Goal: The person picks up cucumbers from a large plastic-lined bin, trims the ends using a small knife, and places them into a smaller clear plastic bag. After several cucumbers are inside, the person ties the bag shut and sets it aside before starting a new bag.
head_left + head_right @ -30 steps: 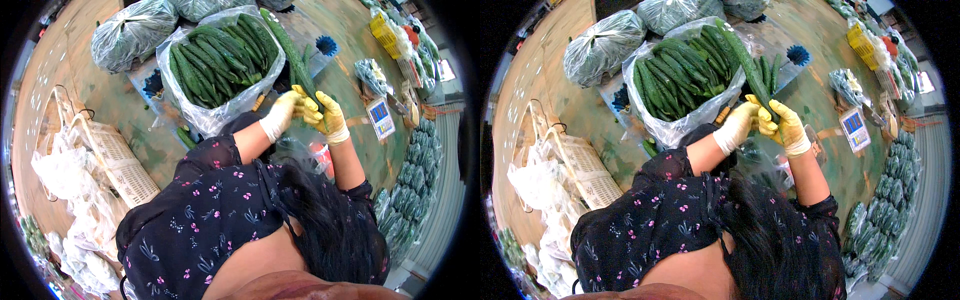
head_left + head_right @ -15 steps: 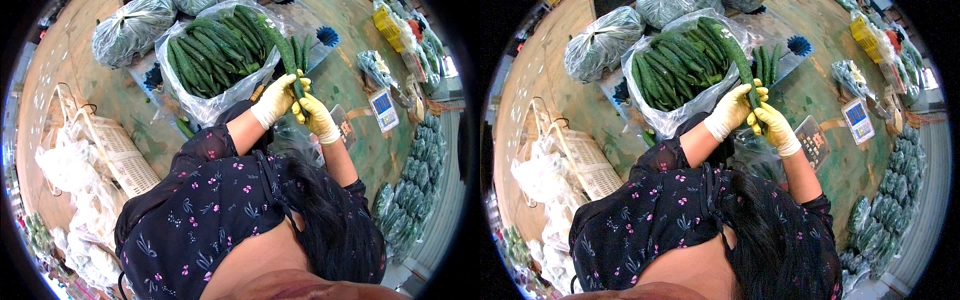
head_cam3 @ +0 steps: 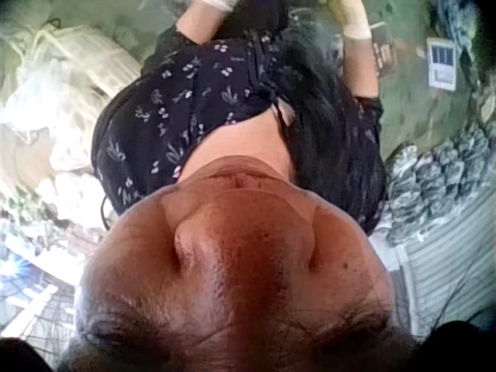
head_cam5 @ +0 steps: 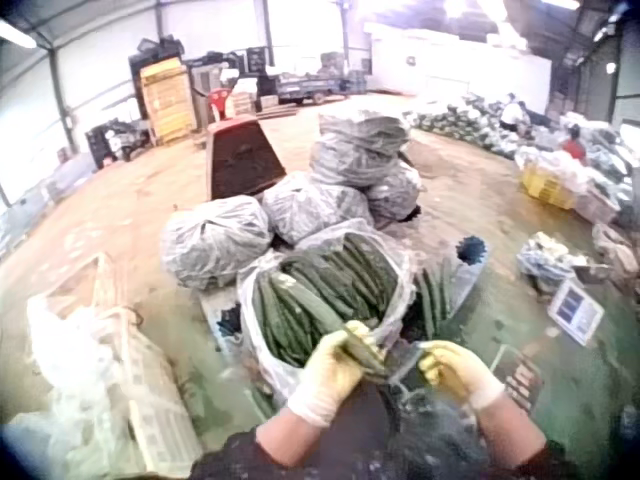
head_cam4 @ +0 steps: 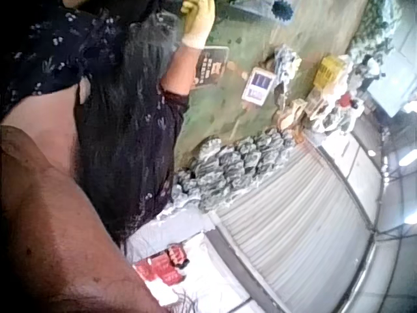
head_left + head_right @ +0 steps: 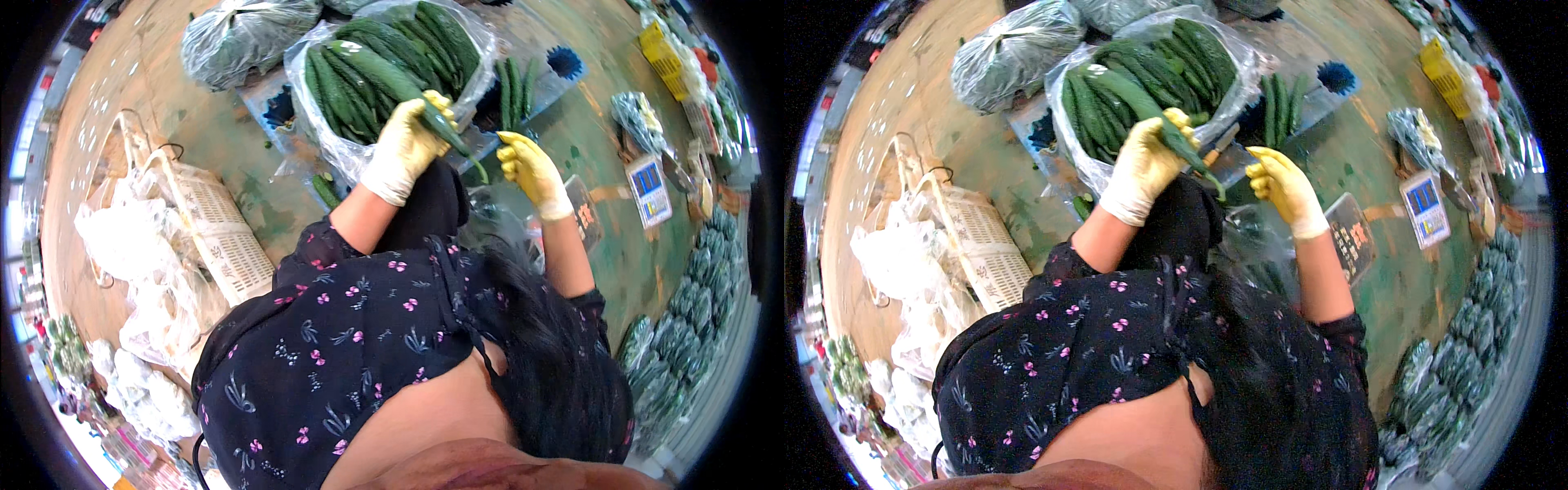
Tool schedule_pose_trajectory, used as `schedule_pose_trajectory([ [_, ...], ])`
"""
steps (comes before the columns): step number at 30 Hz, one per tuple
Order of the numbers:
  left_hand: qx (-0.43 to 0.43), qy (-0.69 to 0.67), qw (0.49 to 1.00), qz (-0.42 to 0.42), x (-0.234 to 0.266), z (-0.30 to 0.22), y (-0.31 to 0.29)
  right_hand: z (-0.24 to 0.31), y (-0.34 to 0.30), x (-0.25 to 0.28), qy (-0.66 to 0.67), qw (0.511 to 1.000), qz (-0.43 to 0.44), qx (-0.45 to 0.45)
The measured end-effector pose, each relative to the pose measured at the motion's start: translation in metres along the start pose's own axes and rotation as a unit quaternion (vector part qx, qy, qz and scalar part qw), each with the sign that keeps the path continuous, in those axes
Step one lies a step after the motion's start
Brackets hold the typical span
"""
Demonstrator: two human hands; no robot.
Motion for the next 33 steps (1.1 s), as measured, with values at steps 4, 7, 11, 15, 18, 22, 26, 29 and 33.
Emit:
schedule_pose_trajectory([
  [4,0.0,-0.032,0.999,-0.031,0.0,-0.014,0.002,-0.033,0.035,0.032,-0.157,0.978,-0.107,-0.084],
  [7,0.007,0.0,0.998,-0.07,0.0,0.002,0.007,-0.066,0.061,0.039,-0.272,0.949,-0.087,-0.132],
  [11,-0.011,0.097,0.99,-0.1,0.02,0.034,0.021,-0.09,0.099,0.02,-0.55,0.83,-0.001,-0.093],
  [15,0.015,0.112,0.985,-0.129,0.027,0.043,0.035,-0.12,0.14,0.014,-0.648,0.753,0.108,-0.039],
  [18,0.041,0.123,0.981,-0.146,0.027,0.05,0.044,-0.15,0.158,0.018,-0.7,0.688,0.192,-0.004],
  [22,0.098,0.118,0.97,-0.186,0.019,0.061,0.051,-0.212,0.187,0.063,-0.759,0.614,0.218,0.01],
  [26,0.084,0.102,0.971,-0.2,0.024,0.052,0.046,-0.192,0.173,0.054,-0.546,0.827,0.13,-0.033],
  [29,0.091,0.092,0.973,-0.189,0.024,0.055,0.049,-0.197,0.166,0.073,-0.417,0.903,0.098,-0.001],
  [33,0.088,0.101,0.974,-0.18,0.021,0.06,0.045,-0.195,0.165,0.065,-0.518,0.85,0.1,-0.007],
])
Point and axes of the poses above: each hand's wrist, its own y-axis towards the middle knuckle, its own x-axis out of the back of the hand, z = x × y, the point moved 3 cm from there along y, towards the middle knuckle, and after that the axes turned 1 degree about x, right-handed, at the moved point
